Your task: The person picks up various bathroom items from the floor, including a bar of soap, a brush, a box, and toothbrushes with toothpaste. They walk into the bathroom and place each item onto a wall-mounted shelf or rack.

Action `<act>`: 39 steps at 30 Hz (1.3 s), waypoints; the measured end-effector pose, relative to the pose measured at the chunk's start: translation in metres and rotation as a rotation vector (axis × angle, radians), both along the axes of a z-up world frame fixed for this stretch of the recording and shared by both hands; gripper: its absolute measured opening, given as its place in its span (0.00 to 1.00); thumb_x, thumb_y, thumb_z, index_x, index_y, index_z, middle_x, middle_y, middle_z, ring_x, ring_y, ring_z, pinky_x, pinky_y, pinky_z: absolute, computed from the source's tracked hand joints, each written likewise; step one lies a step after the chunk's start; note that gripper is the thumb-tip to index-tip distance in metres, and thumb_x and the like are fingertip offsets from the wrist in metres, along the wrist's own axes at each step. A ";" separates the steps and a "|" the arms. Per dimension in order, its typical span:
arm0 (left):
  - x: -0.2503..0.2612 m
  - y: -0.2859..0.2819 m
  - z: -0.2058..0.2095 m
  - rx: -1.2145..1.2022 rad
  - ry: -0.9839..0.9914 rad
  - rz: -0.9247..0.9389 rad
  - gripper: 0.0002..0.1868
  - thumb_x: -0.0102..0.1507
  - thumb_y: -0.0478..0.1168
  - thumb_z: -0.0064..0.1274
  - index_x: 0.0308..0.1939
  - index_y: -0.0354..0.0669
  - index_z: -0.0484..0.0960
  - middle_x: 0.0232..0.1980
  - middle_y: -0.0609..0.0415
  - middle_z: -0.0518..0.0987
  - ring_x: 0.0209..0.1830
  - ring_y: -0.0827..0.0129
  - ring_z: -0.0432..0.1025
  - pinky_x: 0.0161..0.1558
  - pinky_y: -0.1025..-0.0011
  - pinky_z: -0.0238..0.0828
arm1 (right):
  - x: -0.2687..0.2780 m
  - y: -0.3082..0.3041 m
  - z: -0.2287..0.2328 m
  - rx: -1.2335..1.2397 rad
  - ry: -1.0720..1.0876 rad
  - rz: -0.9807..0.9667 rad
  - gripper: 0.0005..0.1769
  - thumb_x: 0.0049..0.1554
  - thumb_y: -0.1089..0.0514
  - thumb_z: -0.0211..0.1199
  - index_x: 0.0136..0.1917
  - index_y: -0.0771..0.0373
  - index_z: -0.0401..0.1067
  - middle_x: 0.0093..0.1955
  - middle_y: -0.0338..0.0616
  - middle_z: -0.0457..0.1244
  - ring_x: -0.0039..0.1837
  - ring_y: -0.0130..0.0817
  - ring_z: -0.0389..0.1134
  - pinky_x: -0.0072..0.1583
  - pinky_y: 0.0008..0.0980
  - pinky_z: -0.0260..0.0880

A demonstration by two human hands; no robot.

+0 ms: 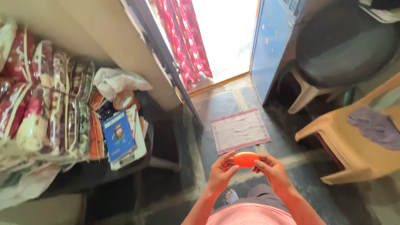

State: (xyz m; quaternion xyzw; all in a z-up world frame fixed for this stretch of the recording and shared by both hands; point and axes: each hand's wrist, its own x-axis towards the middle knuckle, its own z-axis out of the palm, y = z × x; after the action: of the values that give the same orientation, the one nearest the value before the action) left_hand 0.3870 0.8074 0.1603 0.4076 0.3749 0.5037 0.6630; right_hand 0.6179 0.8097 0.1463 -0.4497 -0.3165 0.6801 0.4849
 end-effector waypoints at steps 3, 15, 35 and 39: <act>0.001 0.060 0.000 0.019 0.027 -0.008 0.27 0.63 0.31 0.61 0.67 0.35 0.75 0.53 0.53 0.82 0.52 0.73 0.76 0.57 0.72 0.74 | -0.001 0.055 -0.002 0.000 0.087 -0.042 0.18 0.60 0.59 0.62 0.60 0.73 0.76 0.49 0.50 0.71 0.47 0.34 0.71 0.51 0.33 0.70; 0.035 0.356 -0.033 0.069 0.021 -0.067 0.26 0.65 0.31 0.59 0.67 0.33 0.73 0.53 0.50 0.83 0.54 0.71 0.77 0.58 0.71 0.74 | 0.036 0.335 -0.027 -0.027 0.097 -0.075 0.16 0.62 0.58 0.62 0.58 0.73 0.76 0.46 0.49 0.70 0.46 0.34 0.70 0.51 0.35 0.71; -0.015 0.841 -0.026 0.168 0.084 -0.030 0.25 0.64 0.33 0.62 0.65 0.31 0.77 0.55 0.49 0.85 0.55 0.71 0.78 0.57 0.71 0.75 | -0.007 0.826 -0.025 0.008 0.079 -0.038 0.18 0.61 0.57 0.61 0.59 0.73 0.75 0.48 0.49 0.70 0.46 0.36 0.70 0.51 0.36 0.70; -0.044 0.934 -0.010 0.245 0.203 -0.084 0.25 0.64 0.34 0.62 0.65 0.30 0.77 0.55 0.49 0.85 0.57 0.71 0.79 0.58 0.71 0.76 | -0.026 0.913 -0.021 0.005 0.108 -0.039 0.18 0.61 0.57 0.61 0.60 0.72 0.74 0.48 0.49 0.70 0.47 0.36 0.70 0.52 0.36 0.70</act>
State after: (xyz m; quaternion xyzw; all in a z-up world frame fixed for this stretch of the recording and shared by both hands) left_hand 0.3428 1.7412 0.1505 0.5494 0.3582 0.4738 0.5876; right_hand 0.5919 1.7231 0.1258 -0.4172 -0.2826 0.6930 0.5155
